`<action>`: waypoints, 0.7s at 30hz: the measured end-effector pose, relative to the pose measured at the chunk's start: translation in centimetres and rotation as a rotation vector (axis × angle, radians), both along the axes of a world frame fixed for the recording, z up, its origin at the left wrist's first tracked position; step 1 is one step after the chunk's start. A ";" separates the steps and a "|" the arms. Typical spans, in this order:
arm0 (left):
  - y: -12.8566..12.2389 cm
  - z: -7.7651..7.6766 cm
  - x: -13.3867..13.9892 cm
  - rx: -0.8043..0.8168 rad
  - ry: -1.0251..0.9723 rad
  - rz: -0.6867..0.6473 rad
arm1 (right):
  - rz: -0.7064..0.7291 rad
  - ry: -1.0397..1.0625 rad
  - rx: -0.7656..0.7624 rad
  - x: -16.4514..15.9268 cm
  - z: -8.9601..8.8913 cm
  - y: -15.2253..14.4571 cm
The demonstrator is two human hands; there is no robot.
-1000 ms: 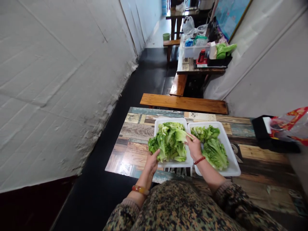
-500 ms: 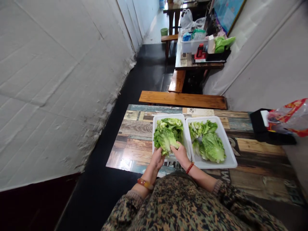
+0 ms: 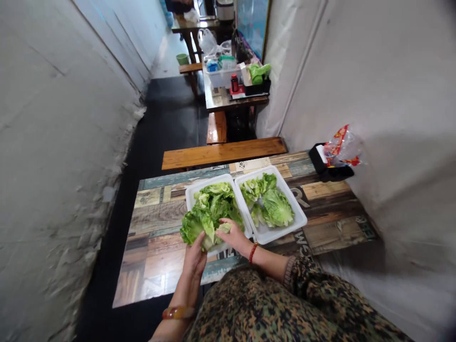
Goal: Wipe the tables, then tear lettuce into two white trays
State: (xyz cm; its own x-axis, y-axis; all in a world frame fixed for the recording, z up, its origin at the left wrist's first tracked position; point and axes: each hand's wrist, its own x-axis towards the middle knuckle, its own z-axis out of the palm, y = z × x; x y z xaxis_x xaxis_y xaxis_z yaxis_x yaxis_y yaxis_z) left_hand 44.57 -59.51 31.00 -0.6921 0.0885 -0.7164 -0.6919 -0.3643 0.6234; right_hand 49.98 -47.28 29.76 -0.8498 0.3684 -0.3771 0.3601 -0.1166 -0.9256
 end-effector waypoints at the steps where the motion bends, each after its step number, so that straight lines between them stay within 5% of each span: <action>1: 0.2 0.1 0.1 0.018 -0.015 -0.022 | -0.016 -0.013 -0.155 0.2 0.0 0.1; 4: 1.1 0.4 0.6 0.075 -0.042 -0.095 | -0.007 0.028 -0.501 0.8 0.7 0.1; 9: 3.2 1.2 1.1 0.105 -0.013 -0.121 | -0.108 0.109 -0.650 1.8 2.5 0.6; 21: 7.2 2.1 3.9 0.199 -0.116 -0.333 | -0.232 0.204 -0.471 4.4 2.6 3.9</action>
State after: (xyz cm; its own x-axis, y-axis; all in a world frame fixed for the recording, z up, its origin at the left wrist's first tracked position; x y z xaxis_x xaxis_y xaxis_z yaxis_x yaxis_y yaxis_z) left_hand 48.43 -52.32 33.13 -0.5174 0.4395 -0.7343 -0.8542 -0.2142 0.4738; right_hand 54.40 -43.41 32.31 -0.8395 0.3860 -0.3824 0.0950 -0.5886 -0.8028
